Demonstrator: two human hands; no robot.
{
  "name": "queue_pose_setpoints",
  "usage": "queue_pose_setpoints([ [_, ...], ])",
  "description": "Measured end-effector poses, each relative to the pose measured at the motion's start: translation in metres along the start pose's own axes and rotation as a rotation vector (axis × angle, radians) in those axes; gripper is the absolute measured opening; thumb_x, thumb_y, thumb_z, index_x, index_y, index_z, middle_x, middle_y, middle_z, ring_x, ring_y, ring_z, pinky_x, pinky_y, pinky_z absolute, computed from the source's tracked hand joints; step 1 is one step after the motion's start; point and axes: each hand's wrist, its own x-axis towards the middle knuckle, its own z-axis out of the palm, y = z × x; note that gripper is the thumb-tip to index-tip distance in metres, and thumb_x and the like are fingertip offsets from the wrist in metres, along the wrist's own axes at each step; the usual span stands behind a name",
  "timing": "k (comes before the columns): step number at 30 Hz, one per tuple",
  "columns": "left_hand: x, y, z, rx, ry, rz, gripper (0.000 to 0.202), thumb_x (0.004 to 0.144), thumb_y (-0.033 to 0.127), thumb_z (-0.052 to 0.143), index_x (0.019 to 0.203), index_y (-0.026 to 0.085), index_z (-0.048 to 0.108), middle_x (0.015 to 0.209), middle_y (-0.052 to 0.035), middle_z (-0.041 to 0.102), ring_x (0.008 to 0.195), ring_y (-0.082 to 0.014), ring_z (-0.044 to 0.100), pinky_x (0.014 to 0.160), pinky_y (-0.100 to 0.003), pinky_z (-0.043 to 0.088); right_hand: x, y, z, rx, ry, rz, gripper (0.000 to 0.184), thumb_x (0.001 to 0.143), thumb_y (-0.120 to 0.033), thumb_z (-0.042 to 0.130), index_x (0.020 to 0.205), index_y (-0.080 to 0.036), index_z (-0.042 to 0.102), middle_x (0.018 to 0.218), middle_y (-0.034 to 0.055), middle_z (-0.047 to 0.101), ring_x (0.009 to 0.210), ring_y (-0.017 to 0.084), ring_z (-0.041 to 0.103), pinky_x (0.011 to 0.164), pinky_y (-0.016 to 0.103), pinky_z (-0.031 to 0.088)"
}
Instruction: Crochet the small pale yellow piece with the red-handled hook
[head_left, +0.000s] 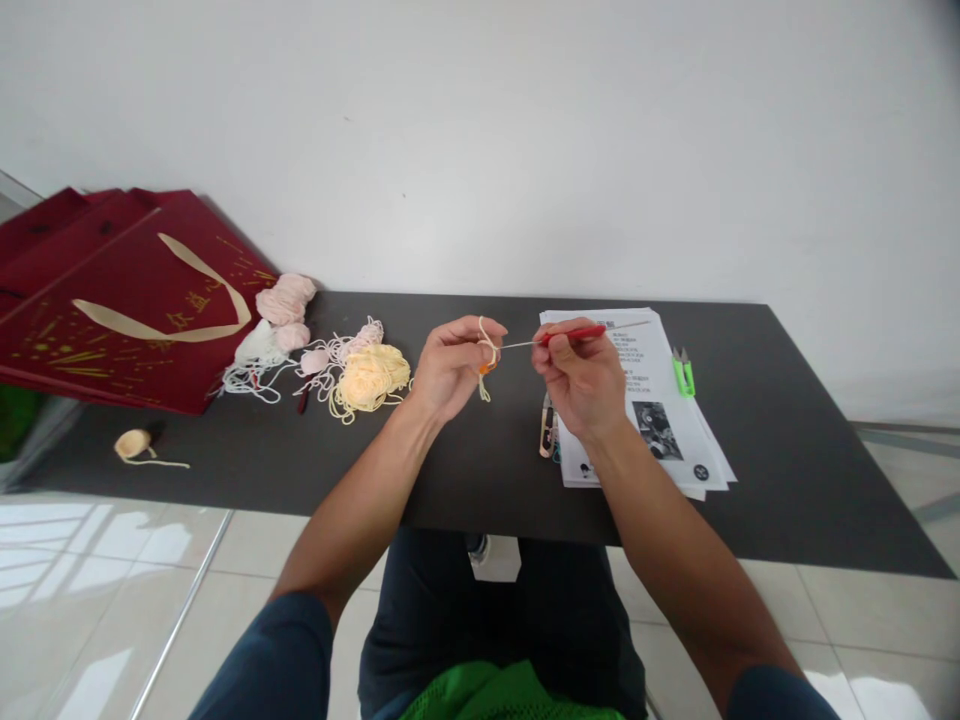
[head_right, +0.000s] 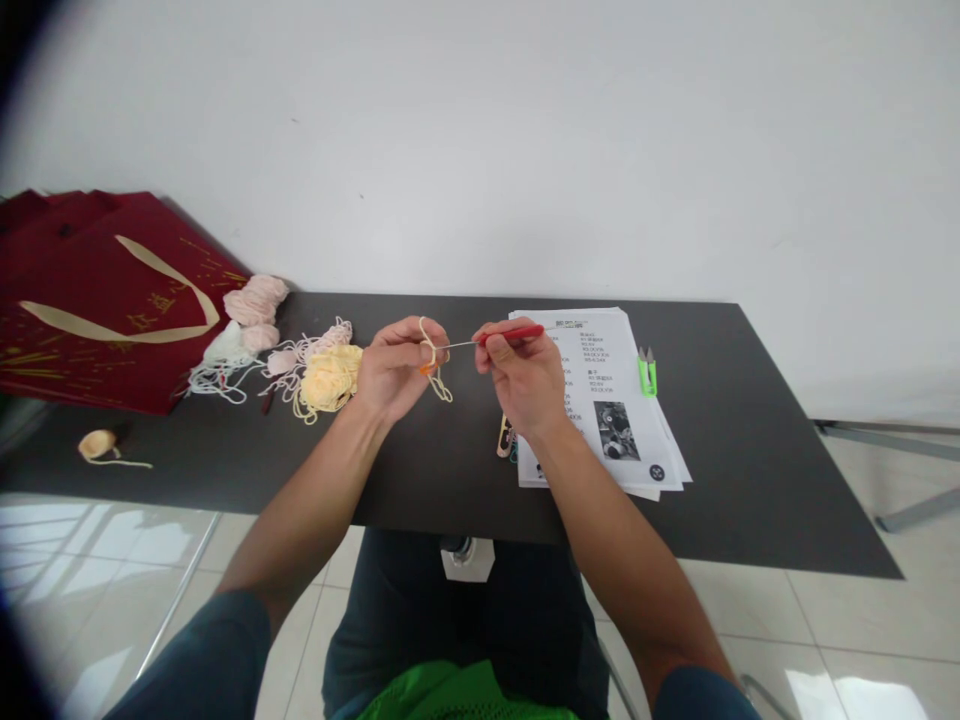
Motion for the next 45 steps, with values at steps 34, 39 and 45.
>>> queue_pose_setpoints([
  [34, -0.003, -0.018, 0.013, 0.251, 0.211, 0.202, 0.05, 0.071, 0.01, 0.081, 0.119, 0.022, 0.074, 0.078, 0.0041, 0.068, 0.069, -0.0078, 0.062, 0.068, -0.023, 0.049, -0.006, 0.024, 0.011, 0.02, 0.153, 0.032, 0.016, 0.082, -0.037, 0.085, 0.087, -0.026, 0.075, 0.092, -0.0009, 0.077, 0.073, 0.01, 0.066, 0.068, 0.025, 0.06],
  [39, -0.003, -0.017, 0.013, 0.271, 0.215, 0.213, 0.049, 0.071, 0.011, 0.081, 0.118, 0.022, 0.074, 0.075, 0.0044, 0.068, 0.068, -0.0087, 0.062, 0.068, -0.025, 0.049, -0.006, 0.02, 0.011, 0.004, 0.161, -0.029, 0.014, 0.081, -0.032, 0.085, 0.084, -0.026, 0.073, 0.089, -0.0021, 0.074, 0.07, 0.01, 0.061, 0.064, 0.025, 0.053],
  [45, -0.003, -0.018, 0.011, 0.266, 0.209, 0.23, 0.049, 0.071, 0.012, 0.082, 0.118, 0.021, 0.074, 0.076, 0.0039, 0.068, 0.067, -0.0087, 0.062, 0.066, -0.025, 0.048, -0.006, 0.017, 0.011, -0.016, 0.165, -0.061, 0.021, 0.078, -0.034, 0.088, 0.081, -0.025, 0.069, 0.085, -0.0021, 0.072, 0.066, 0.01, 0.058, 0.061, 0.027, 0.05],
])
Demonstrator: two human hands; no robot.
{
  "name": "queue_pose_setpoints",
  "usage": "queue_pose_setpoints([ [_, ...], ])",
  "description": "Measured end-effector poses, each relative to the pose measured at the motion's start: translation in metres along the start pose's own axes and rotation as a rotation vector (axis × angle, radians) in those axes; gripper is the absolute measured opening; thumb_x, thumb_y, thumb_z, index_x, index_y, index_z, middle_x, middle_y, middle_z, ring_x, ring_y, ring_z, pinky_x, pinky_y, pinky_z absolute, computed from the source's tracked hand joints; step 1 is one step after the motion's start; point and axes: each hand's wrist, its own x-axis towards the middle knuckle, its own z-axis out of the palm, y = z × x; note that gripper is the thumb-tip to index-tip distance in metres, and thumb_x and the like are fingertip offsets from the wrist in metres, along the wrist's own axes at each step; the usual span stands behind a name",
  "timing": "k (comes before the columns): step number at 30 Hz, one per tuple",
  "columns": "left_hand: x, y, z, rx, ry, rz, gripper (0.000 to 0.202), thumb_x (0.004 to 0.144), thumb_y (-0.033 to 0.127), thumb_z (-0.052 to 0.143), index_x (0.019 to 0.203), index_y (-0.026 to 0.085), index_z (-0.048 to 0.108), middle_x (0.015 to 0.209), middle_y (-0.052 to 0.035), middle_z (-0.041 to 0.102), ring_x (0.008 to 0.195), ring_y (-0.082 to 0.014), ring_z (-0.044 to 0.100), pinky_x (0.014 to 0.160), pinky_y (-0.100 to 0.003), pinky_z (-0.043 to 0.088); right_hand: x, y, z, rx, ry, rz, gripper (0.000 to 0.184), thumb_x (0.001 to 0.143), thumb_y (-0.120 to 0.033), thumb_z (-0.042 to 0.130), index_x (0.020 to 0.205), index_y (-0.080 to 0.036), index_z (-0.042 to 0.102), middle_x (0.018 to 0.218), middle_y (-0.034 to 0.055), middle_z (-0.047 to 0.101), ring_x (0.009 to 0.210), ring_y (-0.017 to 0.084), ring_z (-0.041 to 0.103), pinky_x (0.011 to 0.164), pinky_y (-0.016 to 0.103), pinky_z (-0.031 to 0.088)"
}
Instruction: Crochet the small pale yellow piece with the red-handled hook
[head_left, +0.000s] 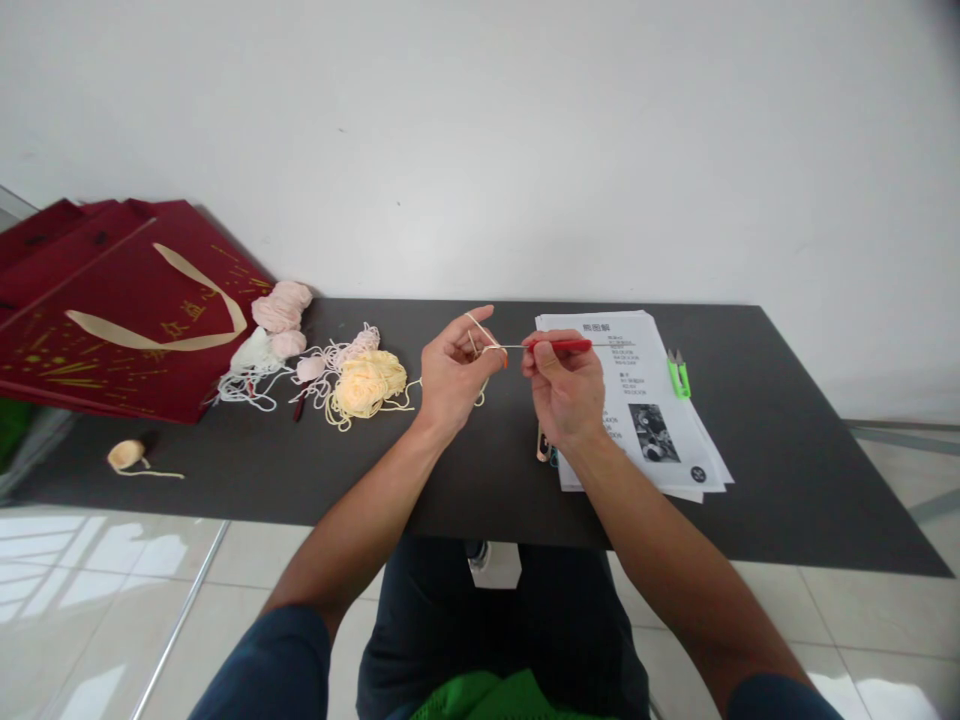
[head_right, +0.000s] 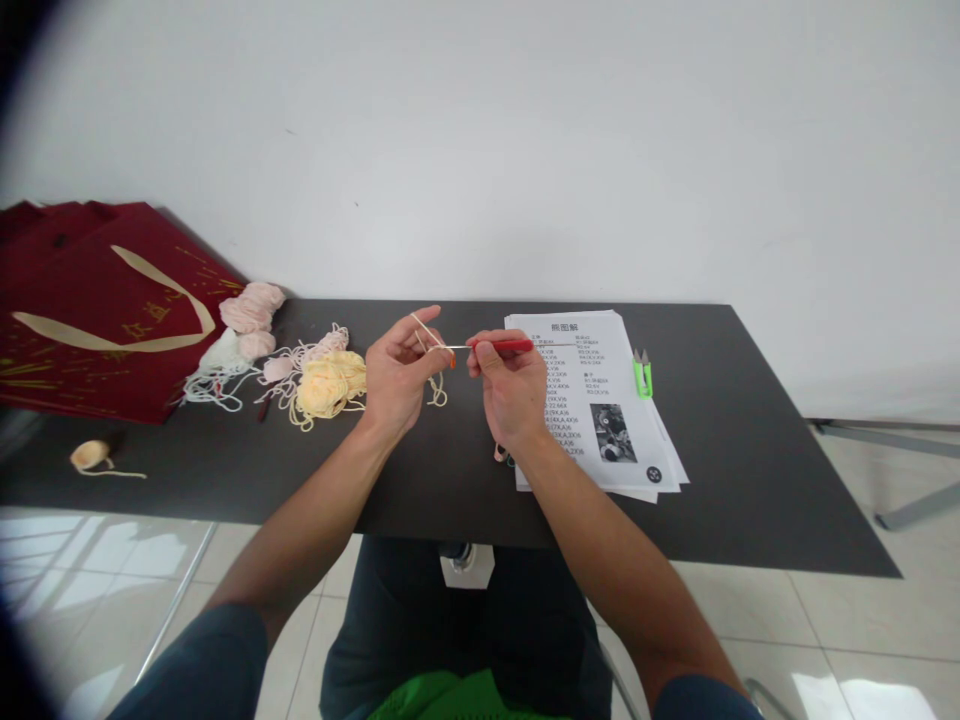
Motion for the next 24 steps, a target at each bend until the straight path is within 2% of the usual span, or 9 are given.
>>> queue_pose_setpoints([
  [7, 0.0017, -0.0035, -0.0023, 0.034, 0.016, 0.063, 0.05, 0.072, 0.012, 0.081, 0.119, 0.022, 0.073, 0.074, 0.0054, 0.066, 0.066, -0.0079, 0.062, 0.065, -0.023, 0.048, 0.002, -0.0043, 0.0002, 0.013, 0.021, -0.098, 0.02, 0.076, -0.032, 0.09, 0.078, -0.024, 0.071, 0.081, -0.0021, 0.074, 0.062, 0.01, 0.059, 0.057, 0.026, 0.048],
  [16, -0.0012, -0.0016, 0.0007, 0.014, 0.009, 0.059, 0.049, 0.073, 0.013, 0.083, 0.12, 0.023, 0.074, 0.08, 0.0038, 0.07, 0.071, -0.0081, 0.064, 0.071, -0.024, 0.052, 0.0016, 0.0002, -0.0005, 0.071, -0.001, 0.078, 0.015, 0.08, -0.034, 0.087, 0.085, -0.024, 0.076, 0.09, -0.0012, 0.075, 0.072, 0.009, 0.064, 0.064, 0.022, 0.057],
  [24, -0.0012, -0.0017, -0.0001, 0.003, 0.01, 0.057, 0.048, 0.074, 0.013, 0.081, 0.12, 0.024, 0.074, 0.079, 0.0037, 0.069, 0.071, -0.0086, 0.064, 0.071, -0.025, 0.052, 0.0024, 0.0025, -0.002, 0.108, 0.003, 0.124, 0.016, 0.081, -0.033, 0.087, 0.086, -0.023, 0.076, 0.091, -0.002, 0.075, 0.072, 0.007, 0.066, 0.065, 0.019, 0.06],
])
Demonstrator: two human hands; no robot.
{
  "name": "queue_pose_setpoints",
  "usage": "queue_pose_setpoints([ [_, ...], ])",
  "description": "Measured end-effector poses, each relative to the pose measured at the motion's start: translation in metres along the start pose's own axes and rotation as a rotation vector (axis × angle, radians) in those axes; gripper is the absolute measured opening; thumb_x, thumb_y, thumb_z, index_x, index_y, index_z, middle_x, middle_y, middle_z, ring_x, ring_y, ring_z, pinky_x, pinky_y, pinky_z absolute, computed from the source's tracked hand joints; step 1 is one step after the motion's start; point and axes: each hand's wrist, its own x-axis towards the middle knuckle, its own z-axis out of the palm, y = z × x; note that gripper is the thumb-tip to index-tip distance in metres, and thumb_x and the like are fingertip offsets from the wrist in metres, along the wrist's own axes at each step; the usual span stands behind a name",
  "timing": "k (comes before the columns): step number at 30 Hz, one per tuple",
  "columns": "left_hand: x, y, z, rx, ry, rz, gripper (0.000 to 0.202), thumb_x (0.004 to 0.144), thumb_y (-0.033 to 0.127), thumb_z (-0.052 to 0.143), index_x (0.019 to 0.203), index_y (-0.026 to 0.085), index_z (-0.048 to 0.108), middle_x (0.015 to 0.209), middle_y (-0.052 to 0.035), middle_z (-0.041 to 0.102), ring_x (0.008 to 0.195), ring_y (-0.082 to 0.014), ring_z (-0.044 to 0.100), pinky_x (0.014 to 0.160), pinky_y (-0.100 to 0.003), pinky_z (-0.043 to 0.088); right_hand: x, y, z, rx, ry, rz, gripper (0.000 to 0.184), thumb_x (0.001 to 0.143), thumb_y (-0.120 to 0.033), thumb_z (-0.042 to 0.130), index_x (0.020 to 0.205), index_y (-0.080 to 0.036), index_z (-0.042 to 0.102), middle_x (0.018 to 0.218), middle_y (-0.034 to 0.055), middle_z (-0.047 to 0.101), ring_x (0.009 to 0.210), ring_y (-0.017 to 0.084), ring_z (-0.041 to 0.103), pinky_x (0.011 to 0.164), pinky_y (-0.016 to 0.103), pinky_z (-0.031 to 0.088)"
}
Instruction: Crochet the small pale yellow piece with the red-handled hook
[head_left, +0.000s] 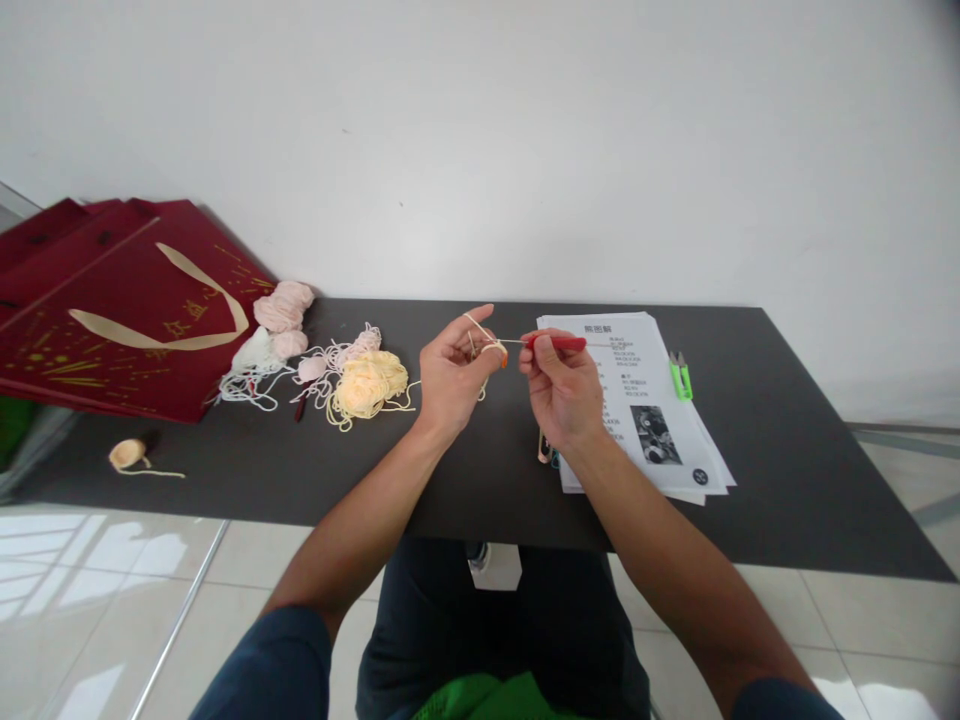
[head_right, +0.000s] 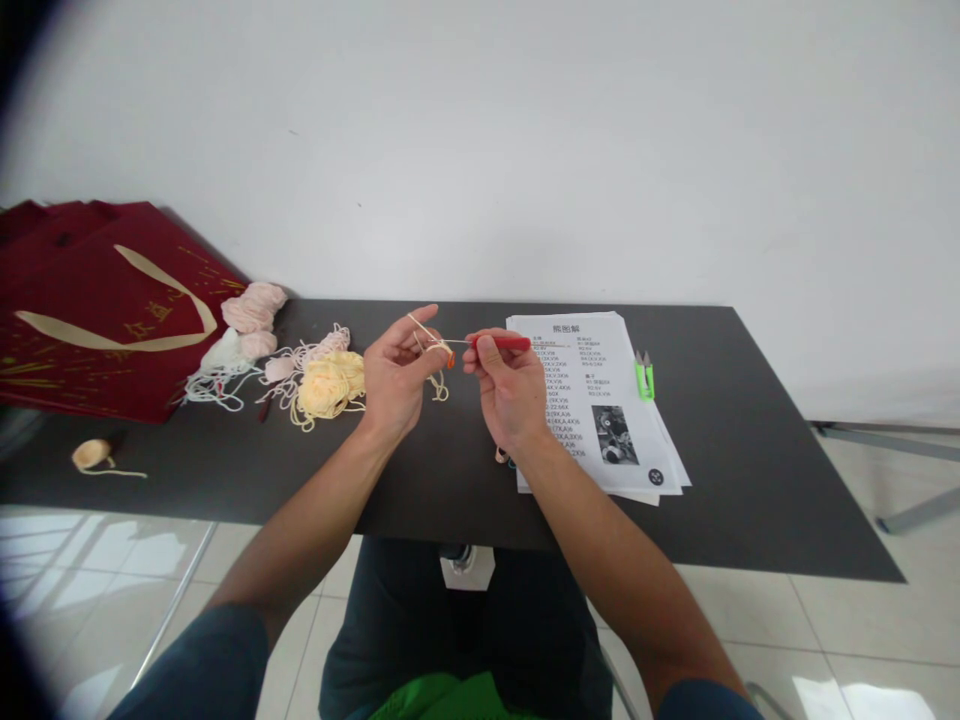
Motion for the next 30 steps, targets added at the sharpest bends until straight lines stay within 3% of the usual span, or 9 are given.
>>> queue_pose_setpoints([
  [8, 0.0, 0.0, -0.002, 0.002, 0.012, -0.044, 0.062, 0.074, 0.013, 0.081, 0.133, 0.025, 0.069, 0.08, 0.0045, 0.069, 0.07, -0.0091, 0.063, 0.07, -0.026, 0.052, -0.002, -0.001, 0.004, 0.014, -0.015, -0.019, 0.014, 0.08, -0.031, 0.087, 0.085, -0.023, 0.077, 0.089, -0.002, 0.076, 0.071, 0.007, 0.066, 0.064, 0.019, 0.058],
  [14, 0.002, -0.002, -0.003, 0.002, 0.025, -0.017, 0.057, 0.073, 0.011, 0.08, 0.128, 0.025, 0.071, 0.077, 0.005, 0.068, 0.07, -0.0092, 0.063, 0.07, -0.025, 0.052, -0.001, -0.005, 0.002, -0.039, -0.009, -0.124, 0.016, 0.077, -0.029, 0.089, 0.081, -0.024, 0.074, 0.084, -0.002, 0.075, 0.066, 0.009, 0.063, 0.057, 0.022, 0.052],
  [21, 0.001, -0.002, -0.002, 0.047, 0.04, 0.028, 0.054, 0.075, 0.015, 0.08, 0.127, 0.024, 0.071, 0.076, 0.0047, 0.068, 0.07, -0.0094, 0.063, 0.069, -0.026, 0.051, -0.002, -0.004, -0.003, -0.218, 0.0, -0.333, 0.015, 0.081, -0.032, 0.086, 0.084, -0.025, 0.073, 0.086, -0.0015, 0.075, 0.061, 0.01, 0.062, 0.056, 0.027, 0.051],
  [30, -0.001, -0.001, 0.001, 0.119, 0.107, 0.063, 0.047, 0.075, 0.016, 0.079, 0.122, 0.024, 0.072, 0.077, 0.0043, 0.07, 0.07, -0.0103, 0.063, 0.072, -0.027, 0.051, -0.016, -0.003, 0.002, -0.476, 0.032, -0.487, 0.003, 0.089, -0.028, 0.078, 0.092, -0.028, 0.077, 0.093, 0.0009, 0.075, 0.066, 0.013, 0.067, 0.061, 0.032, 0.057],
])
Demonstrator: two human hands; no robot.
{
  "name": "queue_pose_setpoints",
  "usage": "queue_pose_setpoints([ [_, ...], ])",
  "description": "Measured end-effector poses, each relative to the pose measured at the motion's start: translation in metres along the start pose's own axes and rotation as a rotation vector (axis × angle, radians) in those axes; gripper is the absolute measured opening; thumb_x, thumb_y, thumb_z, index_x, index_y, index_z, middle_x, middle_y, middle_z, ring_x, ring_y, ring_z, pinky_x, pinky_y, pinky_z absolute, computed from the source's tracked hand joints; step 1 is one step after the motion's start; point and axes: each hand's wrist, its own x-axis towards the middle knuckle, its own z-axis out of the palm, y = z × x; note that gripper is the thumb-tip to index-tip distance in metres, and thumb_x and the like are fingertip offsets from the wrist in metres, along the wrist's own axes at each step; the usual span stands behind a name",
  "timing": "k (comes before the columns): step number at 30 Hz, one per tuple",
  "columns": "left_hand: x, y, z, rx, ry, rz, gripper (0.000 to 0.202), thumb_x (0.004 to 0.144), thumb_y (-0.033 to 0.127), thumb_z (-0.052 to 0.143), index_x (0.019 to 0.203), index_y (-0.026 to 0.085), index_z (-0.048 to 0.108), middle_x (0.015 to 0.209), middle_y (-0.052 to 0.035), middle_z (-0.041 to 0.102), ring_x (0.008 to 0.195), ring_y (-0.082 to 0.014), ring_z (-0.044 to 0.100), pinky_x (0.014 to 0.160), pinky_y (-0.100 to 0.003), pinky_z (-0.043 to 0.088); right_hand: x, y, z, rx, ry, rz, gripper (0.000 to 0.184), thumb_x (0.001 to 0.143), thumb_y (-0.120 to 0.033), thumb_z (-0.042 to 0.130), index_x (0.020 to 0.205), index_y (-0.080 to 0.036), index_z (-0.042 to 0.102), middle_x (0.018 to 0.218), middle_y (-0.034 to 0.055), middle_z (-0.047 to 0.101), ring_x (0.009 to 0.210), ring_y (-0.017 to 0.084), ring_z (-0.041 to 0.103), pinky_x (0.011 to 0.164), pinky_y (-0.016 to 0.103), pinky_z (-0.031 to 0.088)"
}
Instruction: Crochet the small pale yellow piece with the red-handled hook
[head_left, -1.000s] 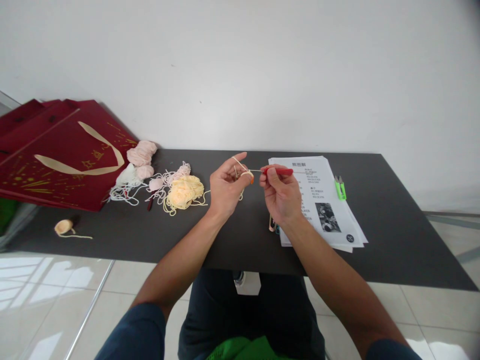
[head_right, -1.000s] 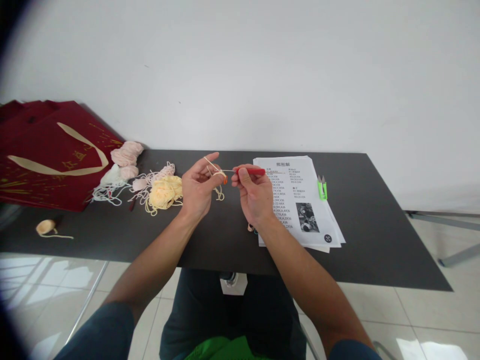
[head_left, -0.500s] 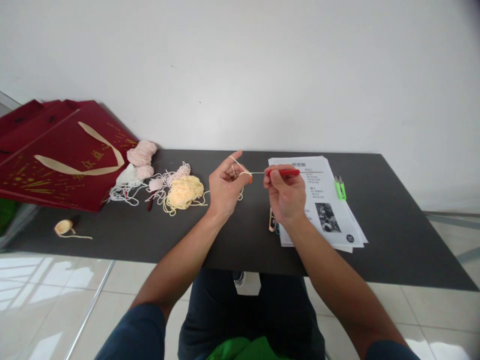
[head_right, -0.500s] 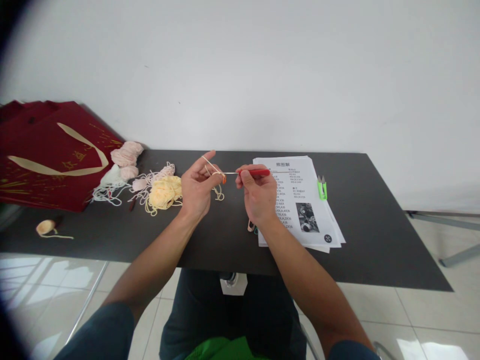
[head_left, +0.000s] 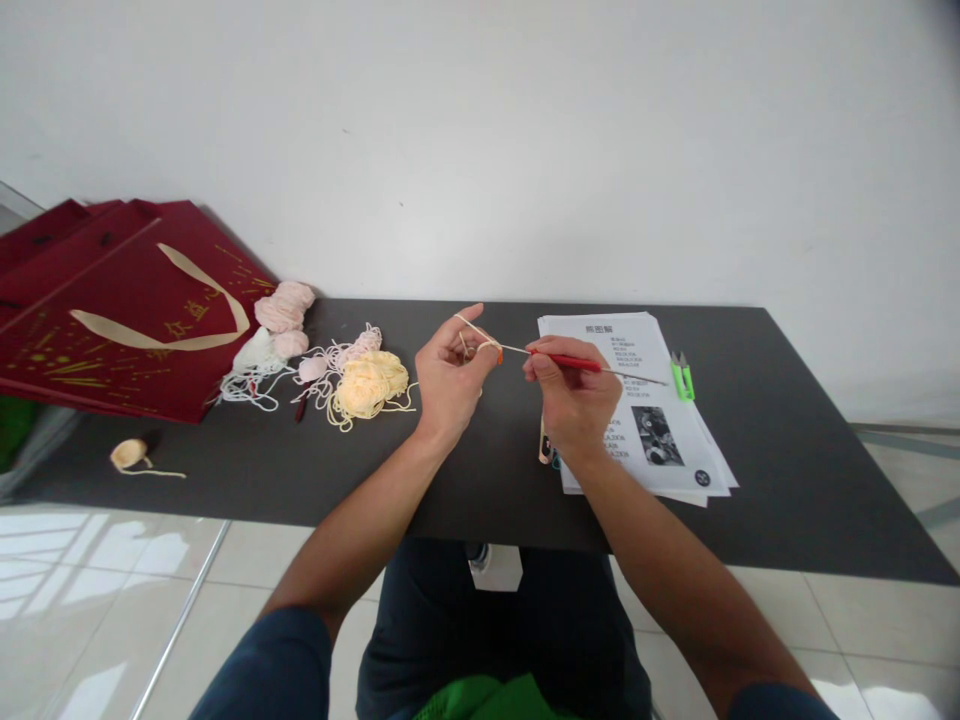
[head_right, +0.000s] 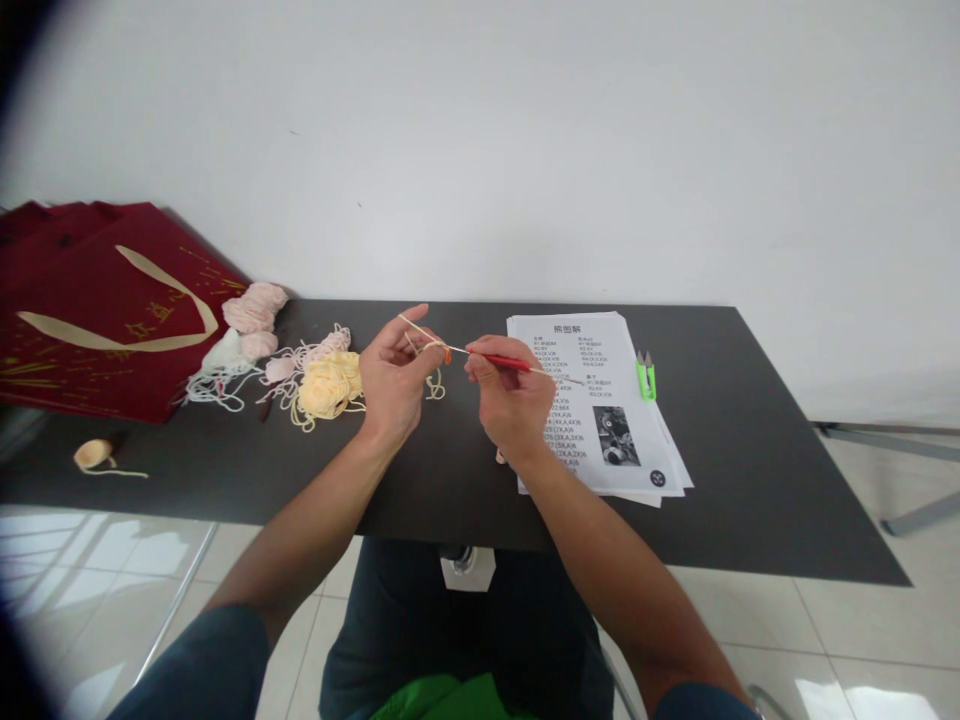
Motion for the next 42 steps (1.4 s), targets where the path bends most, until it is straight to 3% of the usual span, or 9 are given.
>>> queue_pose_setpoints([
  [7, -0.002, 0.002, 0.001, 0.081, 0.11, 0.0, 0.036, 0.077, 0.018, 0.079, 0.112, 0.023, 0.073, 0.075, 0.0043, 0.072, 0.063, -0.01, 0.063, 0.063, -0.025, 0.048, -0.011, 0.005, -0.003, -0.201, -0.131, -0.341, 0.033, 0.09, -0.012, 0.072, 0.111, -0.037, 0.079, 0.105, 0.0024, 0.081, 0.091, 0.022, 0.076, 0.078, 0.041, 0.064],
  [11, -0.001, 0.001, 0.001, 0.074, 0.144, -0.016, 0.036, 0.075, 0.015, 0.078, 0.109, 0.023, 0.073, 0.073, 0.005, 0.072, 0.062, -0.0095, 0.063, 0.062, -0.024, 0.048, -0.014, 0.009, -0.006, -0.269, -0.231, -0.426, 0.049, 0.089, -0.004, 0.07, 0.123, -0.039, 0.076, 0.114, 0.0032, 0.081, 0.095, 0.022, 0.077, 0.082, 0.041, 0.065],
  [15, 0.002, 0.002, 0.002, 0.006, 0.165, -0.042, 0.038, 0.074, 0.014, 0.079, 0.111, 0.022, 0.073, 0.072, 0.0048, 0.073, 0.066, -0.0097, 0.066, 0.071, -0.026, 0.053, -0.014, 0.016, -0.007, -0.295, -0.256, -0.478, 0.054, 0.087, -0.002, 0.071, 0.127, -0.039, 0.075, 0.116, 0.0029, 0.082, 0.099, 0.022, 0.078, 0.085, 0.04, 0.066],
  [21, 0.004, 0.005, 0.003, -0.16, 0.136, -0.166, 0.046, 0.068, 0.013, 0.085, 0.112, 0.02, 0.073, 0.071, 0.0048, 0.074, 0.064, -0.0082, 0.065, 0.072, -0.025, 0.051, -0.01, 0.019, -0.006, -0.327, -0.23, -0.4, 0.039, 0.089, -0.012, 0.074, 0.118, -0.038, 0.079, 0.112, 0.0029, 0.084, 0.096, 0.023, 0.079, 0.084, 0.043, 0.068],
  [26, 0.008, 0.008, -0.002, -0.322, 0.022, -0.317, 0.049, 0.068, 0.014, 0.086, 0.115, 0.019, 0.073, 0.068, 0.0069, 0.067, 0.06, -0.0051, 0.058, 0.068, -0.023, 0.046, -0.007, 0.021, -0.005, -0.252, -0.212, -0.375, 0.043, 0.087, -0.012, 0.077, 0.119, -0.041, 0.078, 0.115, 0.0004, 0.083, 0.096, 0.021, 0.079, 0.084, 0.042, 0.068],
  [31, 0.014, 0.01, -0.007, -0.421, -0.09, -0.423, 0.05, 0.068, 0.015, 0.084, 0.117, 0.019, 0.074, 0.068, 0.0067, 0.06, 0.063, -0.0061, 0.056, 0.073, -0.025, 0.048, -0.009, 0.019, -0.004, -0.097, -0.175, -0.114, 0.025, 0.088, -0.022, 0.079, 0.106, -0.04, 0.083, 0.113, -0.0006, 0.083, 0.094, 0.021, 0.078, 0.083, 0.042, 0.068],
  [36, 0.015, 0.01, -0.009, -0.435, -0.151, -0.435, 0.055, 0.065, 0.013, 0.085, 0.118, 0.02, 0.077, 0.069, 0.0055, 0.064, 0.066, -0.008, 0.06, 0.075, -0.026, 0.049, -0.001, 0.014, 0.001, 0.117, -0.114, 0.088, 0.016, 0.086, -0.023, 0.081, 0.098, -0.034, 0.083, 0.105, -0.0005, 0.082, 0.072, 0.014, 0.073, 0.067, 0.034, 0.063],
  [39, 0.015, 0.01, -0.009, -0.373, -0.173, -0.421, 0.057, 0.061, 0.011, 0.088, 0.116, 0.019, 0.078, 0.066, 0.0068, 0.064, 0.063, -0.007, 0.06, 0.072, -0.025, 0.048, 0.007, 0.012, -0.001, 0.197, -0.114, 0.089, 0.011, 0.088, -0.022, 0.079, 0.094, -0.031, 0.08, 0.097, -0.001, 0.079, 0.069, 0.013, 0.07, 0.065, 0.031, 0.059],
  [42, 0.014, 0.009, -0.009, -0.252, -0.169, -0.377, 0.057, 0.06, 0.011, 0.089, 0.116, 0.021, 0.078, 0.063, 0.0079, 0.064, 0.06, -0.0071, 0.06, 0.071, -0.026, 0.048, 0.013, 0.008, -0.008, 0.09, -0.168, 0.01, 0.007, 0.087, -0.024, 0.079, 0.093, -0.03, 0.078, 0.096, 0.0001, 0.077, 0.07, 0.013, 0.068, 0.069, 0.033, 0.058],
])
